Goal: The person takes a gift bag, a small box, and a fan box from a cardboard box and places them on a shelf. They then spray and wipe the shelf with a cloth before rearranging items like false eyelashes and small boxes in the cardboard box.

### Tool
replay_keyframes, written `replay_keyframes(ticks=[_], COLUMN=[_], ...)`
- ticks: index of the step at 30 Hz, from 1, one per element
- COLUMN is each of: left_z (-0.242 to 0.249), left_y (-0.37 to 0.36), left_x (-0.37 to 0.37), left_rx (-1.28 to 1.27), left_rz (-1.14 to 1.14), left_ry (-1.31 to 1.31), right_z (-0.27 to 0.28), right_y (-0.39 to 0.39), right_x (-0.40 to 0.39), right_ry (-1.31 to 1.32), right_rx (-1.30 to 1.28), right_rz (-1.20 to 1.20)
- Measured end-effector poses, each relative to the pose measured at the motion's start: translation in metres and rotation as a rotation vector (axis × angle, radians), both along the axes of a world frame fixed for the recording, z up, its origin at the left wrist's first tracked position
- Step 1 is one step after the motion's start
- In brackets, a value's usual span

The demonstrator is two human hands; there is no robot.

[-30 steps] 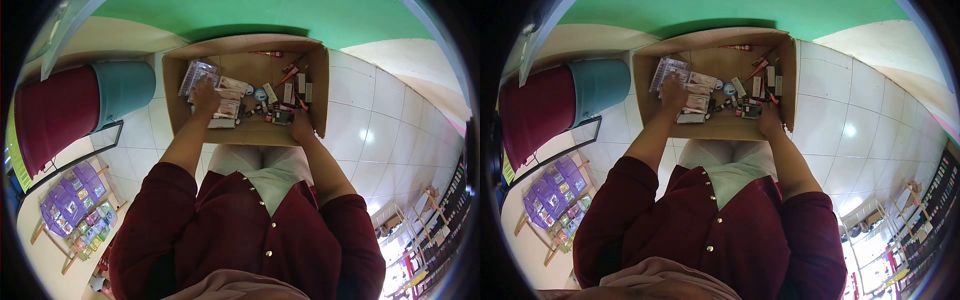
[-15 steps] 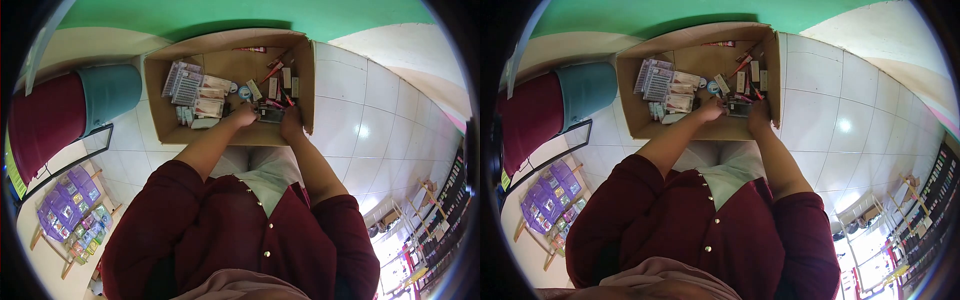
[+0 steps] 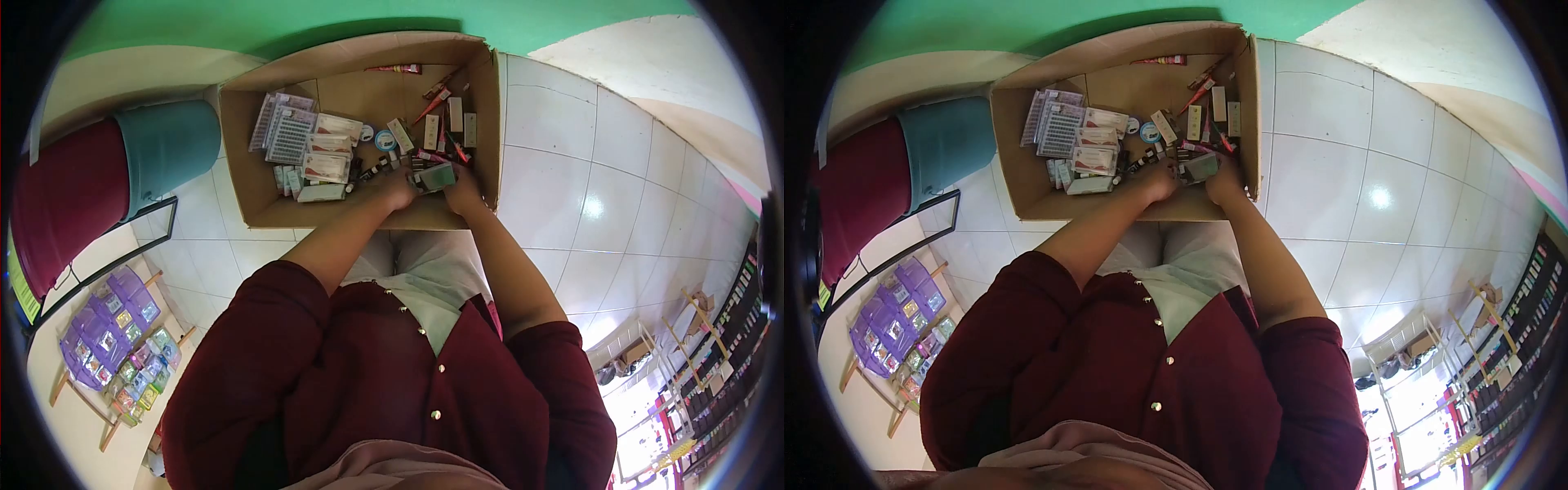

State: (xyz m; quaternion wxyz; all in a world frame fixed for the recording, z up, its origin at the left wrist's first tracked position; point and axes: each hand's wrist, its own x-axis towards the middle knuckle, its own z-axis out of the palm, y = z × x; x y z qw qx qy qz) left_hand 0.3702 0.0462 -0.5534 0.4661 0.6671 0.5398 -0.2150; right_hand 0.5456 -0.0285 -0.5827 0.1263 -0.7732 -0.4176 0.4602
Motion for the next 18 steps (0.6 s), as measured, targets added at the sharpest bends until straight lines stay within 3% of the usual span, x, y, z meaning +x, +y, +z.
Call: replay_keyframes(ticks=[1,5,7,9,11,13,17,18], left_z=[-0.001,-0.008,0.003,0.019,0.016,0.016,0.011,0.011], left_y=[0.001,-0.004,-0.003,-0.002,-0.004,-0.004,-0.002,-0.001], left_x=[-0.002,-0.01,-0.009,-0.007,-0.01,-0.012,-0.02,-0.022], left_rx=[0.002,-0.033,-0.023,0.019,0.029,0.033,0.055,0.107], left_rz=[-0.002,0.08,0.135,-0.011,0.011,0.03,0.058,0.1], left_ry=[0.0,-0.058,-0.078,-0.007,-0.046,-0.084,-0.096,-0.139], right_z=[-0.006,-0.023,-0.02,-0.017,-0.015,-0.009,-0.004,-0.004], right_y=[0.0,-0.004,-0.001,0.002,0.008,0.012,0.011,0.009], right_x=[0.001,-0.001,0.0,0.0,0.001,0.001,-0.004,-0.004], right_ry=[0.114,0.16,0.374,0.486,0.598,0.845,0.713,0.481], right_rx=[-0.019,0.058,0.043,0.043,0.046,-0.109,-0.1,-0.042], right_rz=[-0.056,-0.067,-0.236,-0.264,-0.289,-0.436,-0.403,-0.168])
